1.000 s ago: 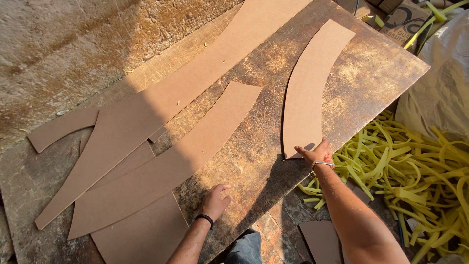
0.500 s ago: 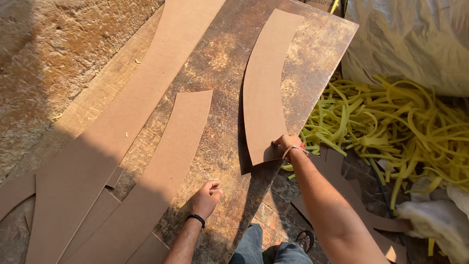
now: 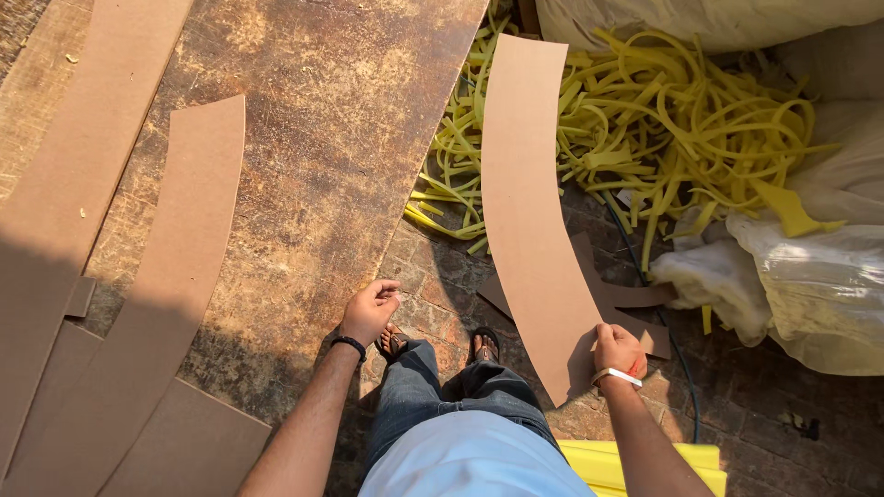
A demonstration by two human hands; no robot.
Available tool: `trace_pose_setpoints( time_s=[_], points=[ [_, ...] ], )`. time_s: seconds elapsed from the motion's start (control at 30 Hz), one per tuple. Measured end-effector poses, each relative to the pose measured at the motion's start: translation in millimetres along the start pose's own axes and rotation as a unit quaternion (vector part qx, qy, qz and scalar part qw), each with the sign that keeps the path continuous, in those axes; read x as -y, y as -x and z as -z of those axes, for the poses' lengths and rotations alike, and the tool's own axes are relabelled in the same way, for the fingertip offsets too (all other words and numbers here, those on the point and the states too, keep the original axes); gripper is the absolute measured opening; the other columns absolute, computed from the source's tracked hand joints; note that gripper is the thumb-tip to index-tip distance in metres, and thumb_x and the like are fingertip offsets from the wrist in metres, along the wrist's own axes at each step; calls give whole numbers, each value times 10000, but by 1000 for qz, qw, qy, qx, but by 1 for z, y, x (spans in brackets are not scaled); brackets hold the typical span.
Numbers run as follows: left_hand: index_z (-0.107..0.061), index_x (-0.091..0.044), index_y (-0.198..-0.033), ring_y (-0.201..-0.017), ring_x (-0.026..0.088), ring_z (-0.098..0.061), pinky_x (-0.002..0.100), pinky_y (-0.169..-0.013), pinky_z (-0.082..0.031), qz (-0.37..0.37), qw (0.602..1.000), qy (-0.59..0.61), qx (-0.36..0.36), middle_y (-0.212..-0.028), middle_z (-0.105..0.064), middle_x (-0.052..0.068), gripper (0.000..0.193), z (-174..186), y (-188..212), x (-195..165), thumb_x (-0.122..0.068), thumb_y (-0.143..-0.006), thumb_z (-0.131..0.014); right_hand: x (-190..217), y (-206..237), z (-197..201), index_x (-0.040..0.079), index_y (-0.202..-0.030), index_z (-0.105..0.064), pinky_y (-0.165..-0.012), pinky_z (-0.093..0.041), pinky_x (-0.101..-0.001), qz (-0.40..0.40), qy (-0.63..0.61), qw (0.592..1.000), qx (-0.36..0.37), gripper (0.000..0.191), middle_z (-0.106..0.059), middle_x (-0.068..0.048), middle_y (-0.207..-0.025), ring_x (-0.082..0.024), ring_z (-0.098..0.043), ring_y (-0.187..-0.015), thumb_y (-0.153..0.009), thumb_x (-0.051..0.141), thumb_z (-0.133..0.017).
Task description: The person uses pincers to pull nails out of curved brown wood composite pieces laid on a work table, flipping and repositioning each piece to reach the fasteners, then stacks the cleared pieces aside. At the end the person rubs their hands and moves a yellow foam sheet on the table.
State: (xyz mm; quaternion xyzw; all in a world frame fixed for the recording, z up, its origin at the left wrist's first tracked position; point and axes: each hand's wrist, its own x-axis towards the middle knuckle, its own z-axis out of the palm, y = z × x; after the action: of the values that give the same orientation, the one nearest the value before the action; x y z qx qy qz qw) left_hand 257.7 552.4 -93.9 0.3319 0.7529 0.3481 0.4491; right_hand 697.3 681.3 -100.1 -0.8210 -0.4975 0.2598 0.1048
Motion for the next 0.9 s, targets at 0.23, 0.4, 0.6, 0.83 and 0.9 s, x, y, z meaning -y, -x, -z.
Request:
trace_pose_setpoints(
  time_s=[0.23,0.4,0.6,0.83,0.9],
  points=[
    [-647,-103,-1300,-1060,201,-716,336,-910,-568,43,995,-80,51,-1180,-725,85,446,-77,36,-42,-241,-880,-703,-69,-92,38,34,-1116,-695,-830,-478,-493,-66,199,977,24,620,-760,-189,-1011,-370,-717,-918,-910,615,-630],
    [-643,-104,-1320,-1062,230,-729,357,-929,-575,96,985,-128,71,-1212,-730,104,503,-48,77,-38,-291,-862,-734,3,-138,31,129,-1260,-809,-981,-548,-438,32,243,944,219,525,-822,-140,-1177,-322,-763,-1093,-926,509,-666],
    [-651,-117,-1310,-1091,254,-701,404,-926,-569,200,971,-55,-119,-1195,-724,106,483,44,145,24,-323,-882,-738,146,-13,-83,94,-1248,-741,-979,-515,-406,264,114,913,288,427,-759,-138,-1203,-284,-698,-1118,-920,366,-718],
    [-677,-117,-1276,-1129,242,-700,392,-960,-562,247,899,62,-356,-1239,-728,104,477,133,247,106,-282,-840,-776,272,218,-200,5,-1177,-702,-949,-546,-340,446,-11,704,552,415,-774,-145,-1169,-238,-727,-1092,-861,267,-761],
    [-666,-116,-1277,-1150,238,-693,389,-974,-557,247,883,72,-392,-1252,-719,102,493,156,269,128,-263,-824,-793,301,276,-219,20,-1222,-703,-961,-554,-336,486,63,679,547,432,-770,-130,-1196,-229,-730,-1115,-876,273,-756]
  ],
)
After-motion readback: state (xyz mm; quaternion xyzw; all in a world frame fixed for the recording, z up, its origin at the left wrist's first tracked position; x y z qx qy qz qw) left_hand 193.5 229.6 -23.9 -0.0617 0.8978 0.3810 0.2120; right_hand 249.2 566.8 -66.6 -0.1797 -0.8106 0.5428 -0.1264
